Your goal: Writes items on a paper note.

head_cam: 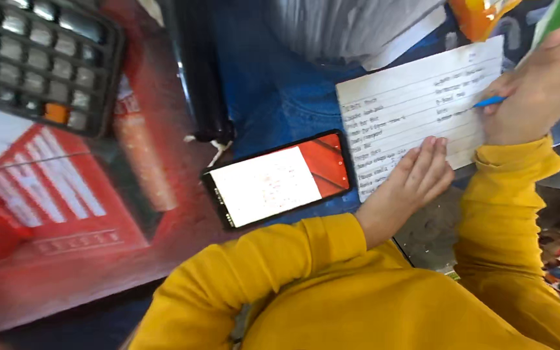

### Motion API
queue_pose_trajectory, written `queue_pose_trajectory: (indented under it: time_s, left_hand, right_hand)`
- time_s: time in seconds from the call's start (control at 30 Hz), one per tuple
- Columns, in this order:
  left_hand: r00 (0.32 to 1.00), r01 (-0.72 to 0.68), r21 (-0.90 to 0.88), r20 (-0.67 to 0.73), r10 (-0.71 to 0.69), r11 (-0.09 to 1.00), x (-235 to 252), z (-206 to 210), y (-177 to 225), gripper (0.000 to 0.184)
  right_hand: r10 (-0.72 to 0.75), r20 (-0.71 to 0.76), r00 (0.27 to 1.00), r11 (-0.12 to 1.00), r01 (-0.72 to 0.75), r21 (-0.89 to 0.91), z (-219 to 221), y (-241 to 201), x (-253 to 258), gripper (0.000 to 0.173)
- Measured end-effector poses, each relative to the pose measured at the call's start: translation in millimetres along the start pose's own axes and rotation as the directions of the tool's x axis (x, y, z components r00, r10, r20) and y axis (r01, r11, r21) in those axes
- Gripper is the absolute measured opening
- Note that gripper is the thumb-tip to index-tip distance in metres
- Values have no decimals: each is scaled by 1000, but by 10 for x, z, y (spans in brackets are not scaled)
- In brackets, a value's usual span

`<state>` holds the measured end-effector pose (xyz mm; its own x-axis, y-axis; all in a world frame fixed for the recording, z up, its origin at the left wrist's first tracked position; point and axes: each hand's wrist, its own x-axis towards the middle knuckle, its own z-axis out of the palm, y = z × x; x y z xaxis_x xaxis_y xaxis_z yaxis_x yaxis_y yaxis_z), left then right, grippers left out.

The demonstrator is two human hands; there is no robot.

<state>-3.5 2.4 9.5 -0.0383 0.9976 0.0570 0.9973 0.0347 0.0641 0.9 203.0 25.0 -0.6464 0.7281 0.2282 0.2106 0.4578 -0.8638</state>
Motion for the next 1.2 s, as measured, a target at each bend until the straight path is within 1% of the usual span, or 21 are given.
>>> queue_pose_trajectory:
  time_s: [0.07,0.17,0.27,0.33,0.47,0.57,0.77,0.83,0.93,0.97,1.1,1.2]
  left_hand:
    - [1000,-5,25,-8,6,1000,8,10,-5,53]
    - [999,-26,15,42,25,1000,24,-6,-18,55]
    - [998,-31,12,50,30,999,21,-19,-26,57]
    - [999,-24,29,31,23,999,13,-14,-24,57]
    - [1000,-1,3,-9,1,1000,-18,9,-13,58]
    - [996,31,-36,-84,-34,999,-8,71,17,56]
    - [998,39,4,-54,-38,999,-15,58,21,58]
    - [996,43,2,-77,-43,999,-20,68,21,58]
    - [994,44,16,-96,-42,999,-18,83,14,55]
    - [994,43,14,-97,-42,999,-22,86,17,55]
    - [995,42,1,-94,-42,999,-24,94,15,58]
    - [997,32,12,-64,-31,999,-31,75,19,59]
  right_hand:
    - [18,-11,1000,1000,-18,6,8,11,2,41]
    - [21,-7,1000,1000,-21,-7,-1,30,10,43]
    - [6,3,1000,1000,-6,-9,4,14,11,41]
    - [-21,13,1000,1000,21,17,10,21,10,41]
    - [-23,-30,999,999,24,49,75,-33,-8,42]
    - [-24,-50,998,998,27,50,49,-12,0,40]
    - [-1,-16,1000,998,1,59,15,10,13,44]
    - [-18,-16,1000,999,19,49,16,16,8,45]
    - [-114,-9,993,993,114,-11,28,73,12,45]
    - [-122,-10,993,992,122,-18,25,84,8,45]
    - [-57,-28,998,998,57,10,4,69,40,45]
    - [-106,-42,994,993,104,-49,21,90,21,43]
